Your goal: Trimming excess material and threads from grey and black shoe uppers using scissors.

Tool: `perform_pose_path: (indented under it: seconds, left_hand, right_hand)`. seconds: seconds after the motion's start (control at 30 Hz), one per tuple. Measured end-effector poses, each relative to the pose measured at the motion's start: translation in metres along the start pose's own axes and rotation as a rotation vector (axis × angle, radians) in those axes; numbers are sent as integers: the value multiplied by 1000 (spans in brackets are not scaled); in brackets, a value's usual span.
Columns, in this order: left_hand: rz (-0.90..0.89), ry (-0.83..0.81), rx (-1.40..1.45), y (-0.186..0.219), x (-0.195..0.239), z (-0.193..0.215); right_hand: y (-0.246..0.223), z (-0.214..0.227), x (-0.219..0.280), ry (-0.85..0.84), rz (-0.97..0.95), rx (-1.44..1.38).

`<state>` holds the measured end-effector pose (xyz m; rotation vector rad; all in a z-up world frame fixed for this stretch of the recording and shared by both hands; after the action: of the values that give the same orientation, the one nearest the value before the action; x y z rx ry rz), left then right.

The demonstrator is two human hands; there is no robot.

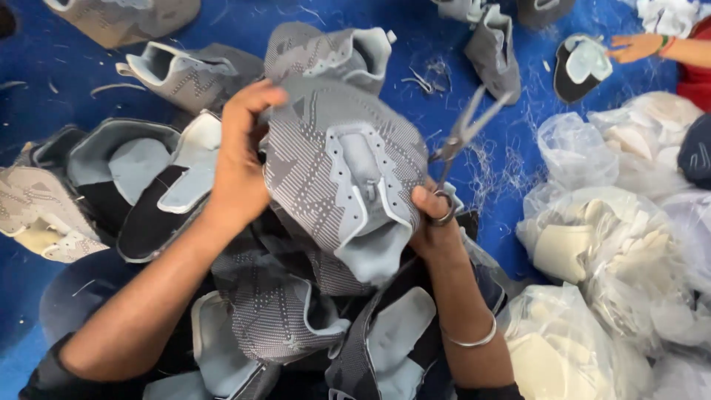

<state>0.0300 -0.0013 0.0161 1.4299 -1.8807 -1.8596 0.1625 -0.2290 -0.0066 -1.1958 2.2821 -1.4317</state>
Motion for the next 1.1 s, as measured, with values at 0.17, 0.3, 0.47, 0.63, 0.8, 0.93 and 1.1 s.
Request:
perform_pose_path:
  seconds: [0.17,0.3,0.47,0.63,0.8,0.93,1.1]
  left_hand:
    - [824,141,455,-38,15,0]
    - [619,-93,329,-23,18,-4]
    - [639,-85,331,-26,20,-6]
    - [641,-95,307,-35,23,-4]
    - [773,-103,471,-44,35,-8]
    - [713,-252,415,-45,48,-18]
    - [1007,-49,493,-49,51,-19]
  right_hand:
    - [-8,7,1,77,161,12]
    - [-2,5,2,113,187,14]
    - [3,9,1,160,184,-16]
    - [5,7,0,215,210,-6]
    - [14,24,-9,261,203,-69]
    - [1,15,-5,315,174,-197]
    - [13,21,-8,297,20,-188]
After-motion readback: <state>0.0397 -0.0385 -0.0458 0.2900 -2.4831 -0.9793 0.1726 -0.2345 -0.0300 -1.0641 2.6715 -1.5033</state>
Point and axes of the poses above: each hand's wrist, its own x-axis away from the middle knuckle, its own z-axis out of the back of the hand, y = z × x, the point moved 3 cm from there along -x, towards the middle knuckle, and after that the axes turned 12 degrees about y, right-handed, at the moved point
